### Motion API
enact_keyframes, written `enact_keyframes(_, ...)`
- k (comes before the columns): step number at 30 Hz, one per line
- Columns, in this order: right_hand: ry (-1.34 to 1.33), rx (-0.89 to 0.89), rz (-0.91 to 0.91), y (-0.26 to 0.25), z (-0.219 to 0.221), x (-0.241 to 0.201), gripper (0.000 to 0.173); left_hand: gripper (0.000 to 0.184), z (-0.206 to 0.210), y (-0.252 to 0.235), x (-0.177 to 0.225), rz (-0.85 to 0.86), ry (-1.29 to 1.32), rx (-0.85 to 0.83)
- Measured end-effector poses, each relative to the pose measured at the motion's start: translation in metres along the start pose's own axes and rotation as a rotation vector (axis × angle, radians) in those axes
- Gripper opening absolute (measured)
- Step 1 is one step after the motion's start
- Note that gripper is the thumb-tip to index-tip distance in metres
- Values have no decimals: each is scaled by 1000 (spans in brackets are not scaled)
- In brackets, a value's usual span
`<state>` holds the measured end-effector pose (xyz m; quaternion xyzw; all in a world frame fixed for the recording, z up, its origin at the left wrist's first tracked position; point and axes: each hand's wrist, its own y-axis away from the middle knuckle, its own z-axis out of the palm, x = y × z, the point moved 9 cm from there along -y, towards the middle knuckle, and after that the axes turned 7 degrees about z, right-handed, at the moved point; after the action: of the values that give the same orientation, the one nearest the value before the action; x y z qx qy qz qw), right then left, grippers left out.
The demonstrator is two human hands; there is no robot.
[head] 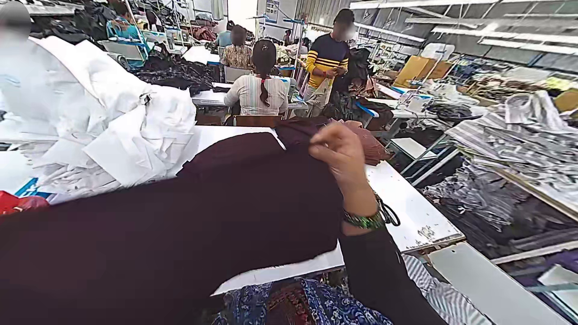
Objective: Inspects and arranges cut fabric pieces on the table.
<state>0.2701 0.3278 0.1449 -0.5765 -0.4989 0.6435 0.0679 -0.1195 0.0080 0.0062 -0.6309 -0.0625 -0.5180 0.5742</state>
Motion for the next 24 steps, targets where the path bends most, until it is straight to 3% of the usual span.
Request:
enact_keyframes(1,164,23,15,-8,9,15,13,32,-4,-19,-29,204,21,-473)
enact_keyframes(2,349,39,20,-13,20,24,11,24,-1,-25,-43,51,-76,-237)
enact_keyframes(3,526,54,0,-18,33,27,12,20,16,-28,-42,-75,-78,-142)
enact_keyframes(6,654,14,-176,-29,87,6,19,32,99,-10,-8,-257,150,-101)
enact_keyframes(8,544,-132,-237,-18,132,-14,21,33,146,7,5,-292,307,-259)
enact_keyframes(11,333,-423,-361,11,195,-42,25,20,190,21,37,-126,440,-497)
enact_keyframes(12,317,-450,-414,20,205,-48,31,19,191,21,51,-16,441,-507)
enact_keyframes(14,345,-359,-530,26,206,-60,24,18,169,20,72,287,225,-405)
enact_keyframes(15,349,-289,-564,26,201,-64,20,24,150,22,76,425,66,-303)
enact_keyframes(17,316,-206,-594,25,190,-67,19,67,116,29,61,515,-146,-200)
enact_keyframes(19,237,-223,-590,26,185,-67,20,97,104,37,24,316,22,-270)
enact_keyframes(20,182,-255,-574,27,184,-68,20,97,109,46,2,168,206,-338)
enact_keyframes(22,107,-298,-523,26,182,-69,17,64,125,65,-19,-51,530,-415)
enact_keyframes(24,102,-278,-452,16,179,-62,14,33,128,63,-9,-74,604,-430)
